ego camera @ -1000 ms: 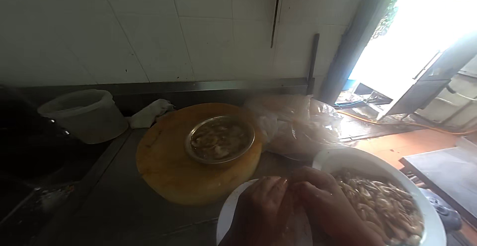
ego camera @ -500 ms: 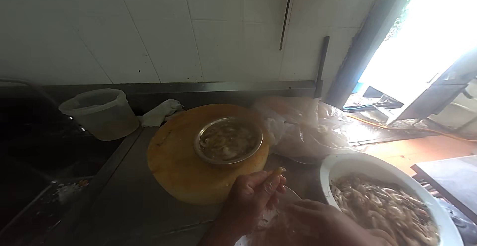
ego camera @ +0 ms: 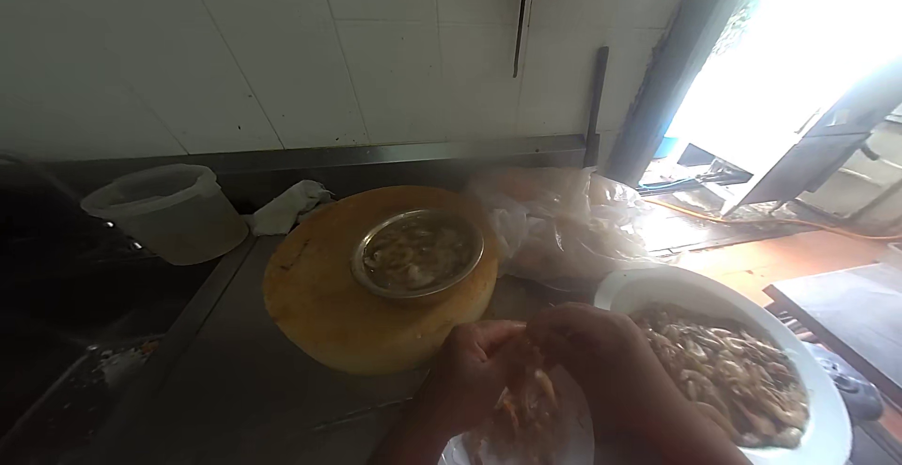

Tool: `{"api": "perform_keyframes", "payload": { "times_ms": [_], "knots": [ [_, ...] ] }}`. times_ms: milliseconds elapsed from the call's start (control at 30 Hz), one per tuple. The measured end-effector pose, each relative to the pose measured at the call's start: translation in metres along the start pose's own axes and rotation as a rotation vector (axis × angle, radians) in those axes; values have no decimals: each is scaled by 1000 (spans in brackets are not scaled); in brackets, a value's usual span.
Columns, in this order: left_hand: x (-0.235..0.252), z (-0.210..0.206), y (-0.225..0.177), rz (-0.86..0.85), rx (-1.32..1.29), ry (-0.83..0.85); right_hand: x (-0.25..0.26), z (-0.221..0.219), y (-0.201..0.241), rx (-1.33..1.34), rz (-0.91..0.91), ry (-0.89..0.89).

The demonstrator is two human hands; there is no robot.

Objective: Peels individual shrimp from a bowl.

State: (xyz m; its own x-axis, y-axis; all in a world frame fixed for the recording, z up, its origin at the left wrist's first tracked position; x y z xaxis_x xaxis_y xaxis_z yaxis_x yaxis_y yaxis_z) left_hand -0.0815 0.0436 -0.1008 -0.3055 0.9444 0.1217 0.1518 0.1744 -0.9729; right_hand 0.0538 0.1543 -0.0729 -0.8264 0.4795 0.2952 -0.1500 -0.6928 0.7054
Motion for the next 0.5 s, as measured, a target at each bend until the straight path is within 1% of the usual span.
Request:
{"api": "perform_keyframes", "payload": {
  "times_ms": [67,133,167,200,267,333,367,433,500],
  "knots": [
    [2,4,4,112,-48,-93,2,-5,-9,-27,-28,-15],
    [3,15,10,168,68,-215,-1,-7,-18,-191,-71,11],
    [4,22,11,160,159,-269,-5,-6,-19,-315,-69,48],
    [5,29,11,136,251,-317,-10,-7,-18,-437,-55,128],
    [4,36,8,104,348,-372,-22,-14,-13,-638,-70,383],
    [3,33,7,91,370,-361,-32,-28,-12,-785,-131,615],
    [3,30,7,87,388,-342,-35,-35,-13,-837,-155,682],
    [2,23,8,82,457,-303,-36,-47,-14,-900,-166,740],
    [2,20,7,73,519,-262,-34,-53,-13,-901,-159,753]
  ]
}}
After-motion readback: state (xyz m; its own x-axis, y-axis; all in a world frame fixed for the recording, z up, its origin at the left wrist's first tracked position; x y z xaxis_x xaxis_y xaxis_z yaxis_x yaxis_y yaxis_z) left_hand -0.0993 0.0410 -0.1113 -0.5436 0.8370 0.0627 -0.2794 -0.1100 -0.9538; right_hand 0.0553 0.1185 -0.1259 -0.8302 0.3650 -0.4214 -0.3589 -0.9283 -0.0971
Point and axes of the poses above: each hand's wrist, its own x-axis towards the middle knuckle, its own z-axis out of the back of the hand, y = z × x, the point moved 5 cm from there along x, towards the middle knuckle, and after that the axes turned 15 degrees about -x, right-handed, at the moved point
